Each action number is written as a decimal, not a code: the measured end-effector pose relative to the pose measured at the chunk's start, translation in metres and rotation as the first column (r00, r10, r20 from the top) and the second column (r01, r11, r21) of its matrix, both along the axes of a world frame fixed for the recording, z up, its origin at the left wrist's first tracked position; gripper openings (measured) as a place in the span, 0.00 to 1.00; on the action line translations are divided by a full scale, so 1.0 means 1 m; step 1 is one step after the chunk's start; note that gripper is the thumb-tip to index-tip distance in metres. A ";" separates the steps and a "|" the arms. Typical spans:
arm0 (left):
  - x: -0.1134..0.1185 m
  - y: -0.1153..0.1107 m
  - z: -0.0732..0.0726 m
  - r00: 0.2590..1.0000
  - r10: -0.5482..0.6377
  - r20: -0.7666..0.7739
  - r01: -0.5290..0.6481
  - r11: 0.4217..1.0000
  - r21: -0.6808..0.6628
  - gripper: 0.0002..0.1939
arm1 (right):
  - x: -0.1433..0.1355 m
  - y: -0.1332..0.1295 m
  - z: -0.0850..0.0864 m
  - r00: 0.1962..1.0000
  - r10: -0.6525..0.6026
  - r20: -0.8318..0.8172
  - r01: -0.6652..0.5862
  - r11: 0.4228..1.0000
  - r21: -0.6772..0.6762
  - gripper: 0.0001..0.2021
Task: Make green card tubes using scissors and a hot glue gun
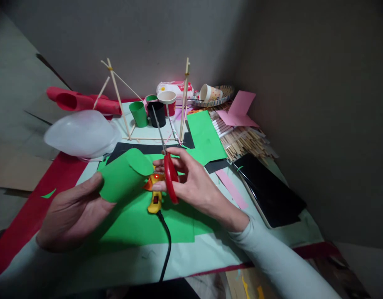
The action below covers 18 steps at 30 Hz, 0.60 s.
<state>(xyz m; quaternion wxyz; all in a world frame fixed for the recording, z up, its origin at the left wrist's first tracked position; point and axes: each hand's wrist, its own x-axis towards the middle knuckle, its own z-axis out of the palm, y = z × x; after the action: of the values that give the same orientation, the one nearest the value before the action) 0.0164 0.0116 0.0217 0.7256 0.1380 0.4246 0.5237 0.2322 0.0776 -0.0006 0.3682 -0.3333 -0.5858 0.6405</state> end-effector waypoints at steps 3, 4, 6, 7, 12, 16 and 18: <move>0.003 -0.005 0.000 0.999 -0.027 0.039 0.025 0.998 0.050 0.32 | -0.007 -0.006 0.004 1.000 0.005 -0.020 -0.006 0.997 -0.076 0.32; 0.004 -0.008 0.000 0.999 -0.033 0.009 0.032 0.998 0.062 0.32 | -0.008 -0.007 0.004 1.000 -0.008 -0.023 0.006 0.996 -0.092 0.31; 0.005 -0.014 0.000 0.991 -0.041 -0.127 0.047 0.998 0.044 0.30 | -0.011 -0.010 0.005 0.999 -0.039 -0.026 0.036 0.994 -0.101 0.29; 0.006 -0.017 0.000 0.975 -0.046 -0.216 0.053 0.998 0.026 0.28 | -0.012 -0.011 0.006 0.999 -0.051 -0.017 0.049 0.994 -0.094 0.28; 0.015 -0.026 0.000 0.804 0.049 -0.593 0.030 0.992 0.123 0.20 | -0.010 -0.016 0.008 0.995 -0.083 0.059 0.085 0.996 -0.026 0.26; 0.019 -0.024 0.000 0.768 0.130 -0.627 0.014 0.975 0.220 0.16 | -0.008 -0.018 0.007 0.997 -0.058 0.060 0.055 0.997 0.051 0.21; 0.019 -0.021 0.002 0.840 0.075 -0.538 0.034 0.981 0.189 0.14 | -0.005 -0.017 0.005 0.995 -0.064 0.081 0.056 0.994 0.090 0.18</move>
<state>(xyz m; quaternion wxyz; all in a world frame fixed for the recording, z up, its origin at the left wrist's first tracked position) 0.0356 -0.0098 0.0234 0.5535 0.3450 0.5615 0.5092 0.2268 0.0607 0.0043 0.3765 -0.3610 -0.6179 0.5883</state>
